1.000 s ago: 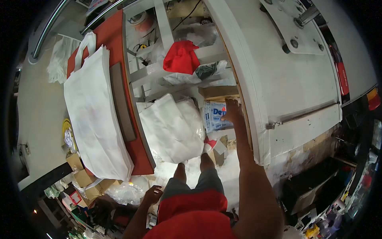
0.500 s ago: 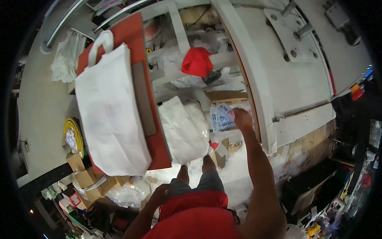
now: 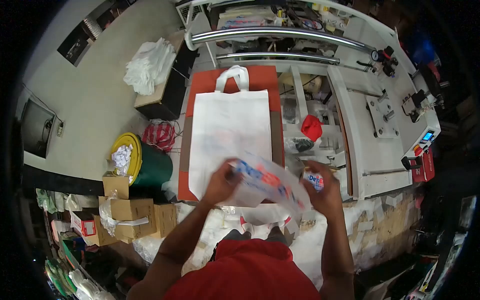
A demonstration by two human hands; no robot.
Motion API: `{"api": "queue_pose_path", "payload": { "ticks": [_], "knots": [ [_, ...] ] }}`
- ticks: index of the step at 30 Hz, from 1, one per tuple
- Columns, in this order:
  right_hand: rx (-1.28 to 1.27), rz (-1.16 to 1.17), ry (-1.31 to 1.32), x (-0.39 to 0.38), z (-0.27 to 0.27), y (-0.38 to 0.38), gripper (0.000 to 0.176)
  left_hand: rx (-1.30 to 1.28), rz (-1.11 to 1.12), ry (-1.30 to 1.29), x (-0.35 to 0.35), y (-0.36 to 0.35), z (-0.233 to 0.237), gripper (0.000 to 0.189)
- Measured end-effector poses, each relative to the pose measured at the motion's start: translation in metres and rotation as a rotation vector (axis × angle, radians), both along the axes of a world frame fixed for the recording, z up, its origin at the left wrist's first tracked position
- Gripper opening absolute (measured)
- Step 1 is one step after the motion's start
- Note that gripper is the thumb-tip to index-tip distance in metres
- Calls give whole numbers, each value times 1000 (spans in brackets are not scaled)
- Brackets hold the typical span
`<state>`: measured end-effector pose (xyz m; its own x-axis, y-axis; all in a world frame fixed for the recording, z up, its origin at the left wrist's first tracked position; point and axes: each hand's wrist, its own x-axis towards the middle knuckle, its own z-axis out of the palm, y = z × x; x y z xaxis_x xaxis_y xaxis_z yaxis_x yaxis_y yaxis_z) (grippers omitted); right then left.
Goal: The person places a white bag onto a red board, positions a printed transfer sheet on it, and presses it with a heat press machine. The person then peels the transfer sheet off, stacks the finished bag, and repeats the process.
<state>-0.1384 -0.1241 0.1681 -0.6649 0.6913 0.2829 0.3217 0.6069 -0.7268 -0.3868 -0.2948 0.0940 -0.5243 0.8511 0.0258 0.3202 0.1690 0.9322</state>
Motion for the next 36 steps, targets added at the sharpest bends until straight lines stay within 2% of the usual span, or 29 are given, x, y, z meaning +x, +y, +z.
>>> {"api": "queue_pose_path", "payload": {
  "ticks": [1,3,5,7,9,13,15,19,21,34,36],
  "knots": [
    [-9,-70,87,-16,-3,2,45,-81,106,-14,-32,-5,1,40],
    [37,-138,175,-46,-20,6,42,-88,234,71,-91,-10,-28,41],
    [57,-172,173,-80,-39,-3,34,-85,296,112,-126,-10,-46,42],
    [295,-111,151,-113,-69,-9,32,-83,358,151,-141,-8,-51,42],
    [309,-37,47,-140,-78,-27,38,-186,388,257,-148,-6,-50,43],
    [326,-4,-145,-160,-107,-40,38,-158,417,356,-146,-10,-49,42],
    [395,-13,-203,-162,-133,-35,37,-204,395,716,-139,-29,-50,40],
    [382,-23,-222,-161,-140,-33,37,-57,288,695,-124,-54,-51,37],
    [374,-29,-178,-161,-141,-30,38,-30,243,821,-120,-57,-57,36],
    [383,-11,-146,-160,-141,-30,38,-86,277,817,-112,-59,-56,37],
    [358,2,-211,-159,-141,-28,39,-79,284,823,-113,-58,-58,38]
  ]
}}
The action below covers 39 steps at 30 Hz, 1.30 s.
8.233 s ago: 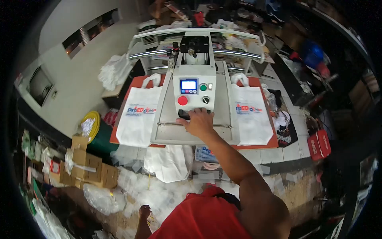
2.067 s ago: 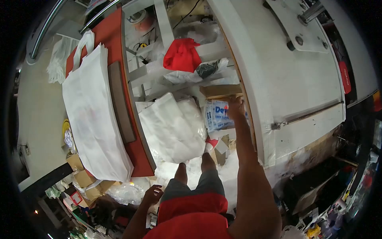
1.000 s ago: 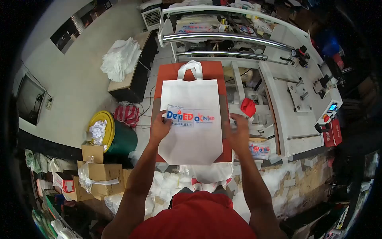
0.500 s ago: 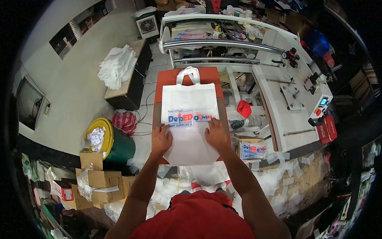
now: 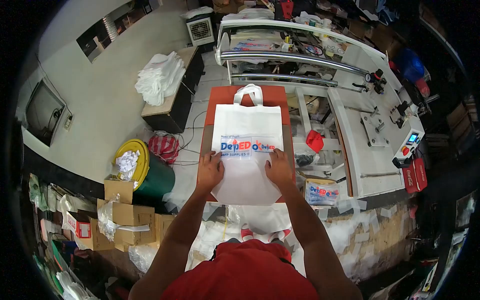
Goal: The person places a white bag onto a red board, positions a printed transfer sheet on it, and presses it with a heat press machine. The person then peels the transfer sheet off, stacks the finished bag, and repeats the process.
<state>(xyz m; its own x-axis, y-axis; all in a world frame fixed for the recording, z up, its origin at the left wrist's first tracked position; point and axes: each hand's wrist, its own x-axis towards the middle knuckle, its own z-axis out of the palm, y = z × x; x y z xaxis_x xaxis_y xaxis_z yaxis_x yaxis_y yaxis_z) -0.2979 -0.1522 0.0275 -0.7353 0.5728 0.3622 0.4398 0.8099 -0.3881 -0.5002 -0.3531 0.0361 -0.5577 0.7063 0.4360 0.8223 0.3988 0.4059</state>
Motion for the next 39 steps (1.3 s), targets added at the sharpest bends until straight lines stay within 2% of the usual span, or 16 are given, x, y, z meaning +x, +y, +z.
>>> {"api": "queue_pose_path", "payload": {
  "ticks": [17,28,30,32,34,35,36,37,38,39],
  "knots": [
    [-13,-20,35,0,3,-2,37,-18,-7,96,-3,1,-2,41],
    [-5,-48,45,0,5,-1,33,-48,-35,57,-6,0,0,46],
    [7,-76,138,3,9,3,34,19,-18,0,-10,-5,-2,47],
    [-30,-85,236,31,49,5,32,86,-1,-58,-13,-18,3,49],
    [-109,-183,427,80,69,20,22,296,40,-86,-10,-49,17,51],
    [-40,-238,446,118,69,40,19,300,95,-71,-11,-68,12,49],
    [145,-225,437,158,84,59,17,305,152,-55,-12,-92,4,47],
    [114,-439,362,200,87,84,18,298,246,-130,-11,-116,-10,45],
    [238,-589,289,234,108,97,19,335,309,-116,-8,-141,-24,43],
    [400,-658,229,279,106,129,26,326,365,-190,-3,-167,-36,42]
  ]
}}
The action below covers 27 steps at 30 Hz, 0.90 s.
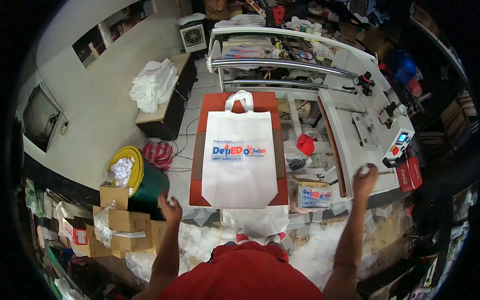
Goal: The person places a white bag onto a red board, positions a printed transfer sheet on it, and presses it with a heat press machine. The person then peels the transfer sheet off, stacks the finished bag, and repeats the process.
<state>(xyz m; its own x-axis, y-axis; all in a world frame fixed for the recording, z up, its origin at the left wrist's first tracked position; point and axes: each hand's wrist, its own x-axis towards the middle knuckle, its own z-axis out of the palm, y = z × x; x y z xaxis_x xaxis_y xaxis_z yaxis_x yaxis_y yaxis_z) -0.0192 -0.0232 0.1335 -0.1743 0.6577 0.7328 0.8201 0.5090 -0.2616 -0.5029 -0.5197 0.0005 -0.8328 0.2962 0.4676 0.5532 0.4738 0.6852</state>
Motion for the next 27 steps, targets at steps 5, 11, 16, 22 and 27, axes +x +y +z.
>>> {"api": "queue_pose_path", "payload": {
  "ticks": [5,11,16,22,27],
  "knots": [
    [8,-186,-312,100,10,77,37,-322,41,-158,39,-137,-110,32],
    [32,-247,-181,106,27,93,43,-1078,-254,-466,101,-261,-224,22],
    [-104,-272,-269,103,35,96,40,-865,-138,-1214,129,-277,-216,33],
    [-195,-259,-426,109,56,100,38,-653,-140,-1081,128,-244,-238,15],
    [-132,-191,-448,100,63,85,33,-561,-385,-564,156,-208,-259,18]
  ]
}}
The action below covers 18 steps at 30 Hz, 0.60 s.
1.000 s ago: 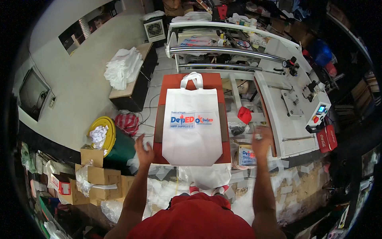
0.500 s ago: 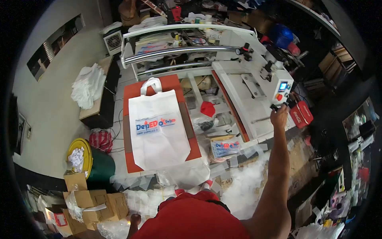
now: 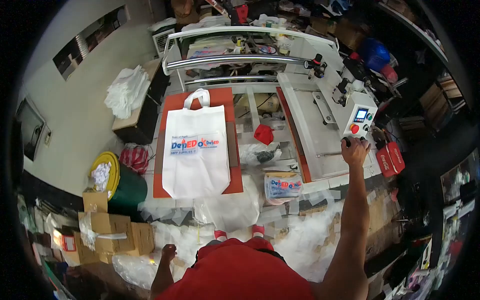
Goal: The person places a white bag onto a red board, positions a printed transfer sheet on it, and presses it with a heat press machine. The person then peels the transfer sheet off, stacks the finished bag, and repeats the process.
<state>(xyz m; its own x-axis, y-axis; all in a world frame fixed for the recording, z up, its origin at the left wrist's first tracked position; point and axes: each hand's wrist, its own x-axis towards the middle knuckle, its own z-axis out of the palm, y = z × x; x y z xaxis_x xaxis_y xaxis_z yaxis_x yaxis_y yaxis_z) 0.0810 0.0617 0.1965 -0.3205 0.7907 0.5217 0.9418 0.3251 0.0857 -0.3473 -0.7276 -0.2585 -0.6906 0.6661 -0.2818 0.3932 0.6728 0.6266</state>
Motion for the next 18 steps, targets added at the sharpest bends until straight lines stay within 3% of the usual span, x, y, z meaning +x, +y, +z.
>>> {"api": "queue_pose_path", "payload": {
  "ticks": [3,5,6,9,11,15,16,18],
  "knots": [
    [60,51,15,3,-6,-1,28,-34,106,-81,37,34,4,17],
    [86,146,41,-8,-9,-13,27,-116,390,-246,68,49,21,19],
    [109,238,109,-14,-16,-14,26,-132,293,-189,80,50,19,20],
    [99,404,165,-41,-16,-37,23,-246,426,-329,124,65,31,22],
    [-80,544,206,-60,-9,-47,22,-238,479,-358,154,69,32,23],
    [-157,1035,238,-87,14,-60,26,-203,543,-336,210,84,39,23],
    [-165,1058,242,-96,8,-62,26,-230,460,-271,222,86,42,24],
    [-179,1120,220,-115,-8,-70,27,-248,560,-307,248,91,49,24]
  ]
}}
